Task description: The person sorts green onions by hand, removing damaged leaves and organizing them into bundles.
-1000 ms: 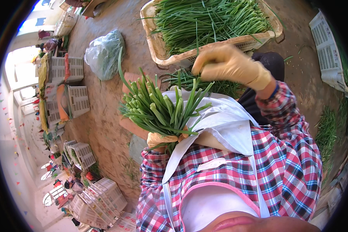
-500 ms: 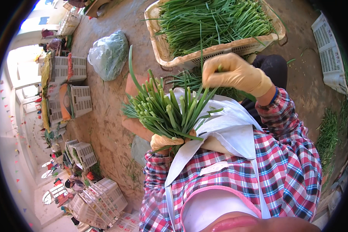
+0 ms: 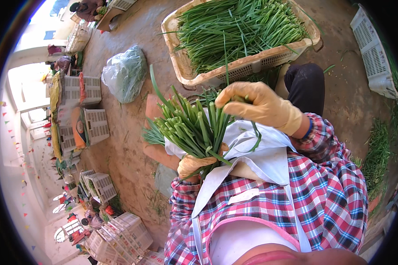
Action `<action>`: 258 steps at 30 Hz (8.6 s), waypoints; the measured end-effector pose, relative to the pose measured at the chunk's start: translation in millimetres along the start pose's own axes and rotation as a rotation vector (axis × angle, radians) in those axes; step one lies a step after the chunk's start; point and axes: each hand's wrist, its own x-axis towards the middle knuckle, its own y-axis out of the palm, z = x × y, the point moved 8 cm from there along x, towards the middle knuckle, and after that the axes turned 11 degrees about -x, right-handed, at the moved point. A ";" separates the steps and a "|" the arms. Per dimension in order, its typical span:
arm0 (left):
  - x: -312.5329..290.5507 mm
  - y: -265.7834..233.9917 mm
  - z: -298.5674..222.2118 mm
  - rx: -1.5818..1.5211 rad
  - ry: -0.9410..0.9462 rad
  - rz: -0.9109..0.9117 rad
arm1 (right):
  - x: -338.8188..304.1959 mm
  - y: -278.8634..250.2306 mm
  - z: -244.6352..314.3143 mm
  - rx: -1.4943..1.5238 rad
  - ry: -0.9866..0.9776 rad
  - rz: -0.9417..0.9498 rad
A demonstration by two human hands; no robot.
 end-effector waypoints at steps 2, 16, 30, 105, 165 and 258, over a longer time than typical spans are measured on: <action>-0.2 -10.2 15.1 -0.038 -0.103 -0.069 | -0.5 11.5 -6.6 0.095 -0.018 -0.024; -12.8 -15.8 6.8 -0.167 0.103 -0.197 | -33.6 -158.2 4.0 0.564 -0.286 -0.292; 0.3 14.8 -14.1 -0.052 -0.143 -0.029 | 0.1 -4.8 -9.7 -0.031 -0.034 -0.036; -8.8 8.3 -9.0 -0.819 0.025 -0.245 | 6.3 18.3 14.5 0.092 -0.279 -0.167; -5.7 9.1 -78.2 -0.341 0.232 -0.131 | 6.8 -92.6 20.1 0.011 -0.132 -0.357; 9.3 4.4 -37.1 -0.537 0.230 -0.314 | 9.6 14.8 -7.6 0.057 -0.099 -0.318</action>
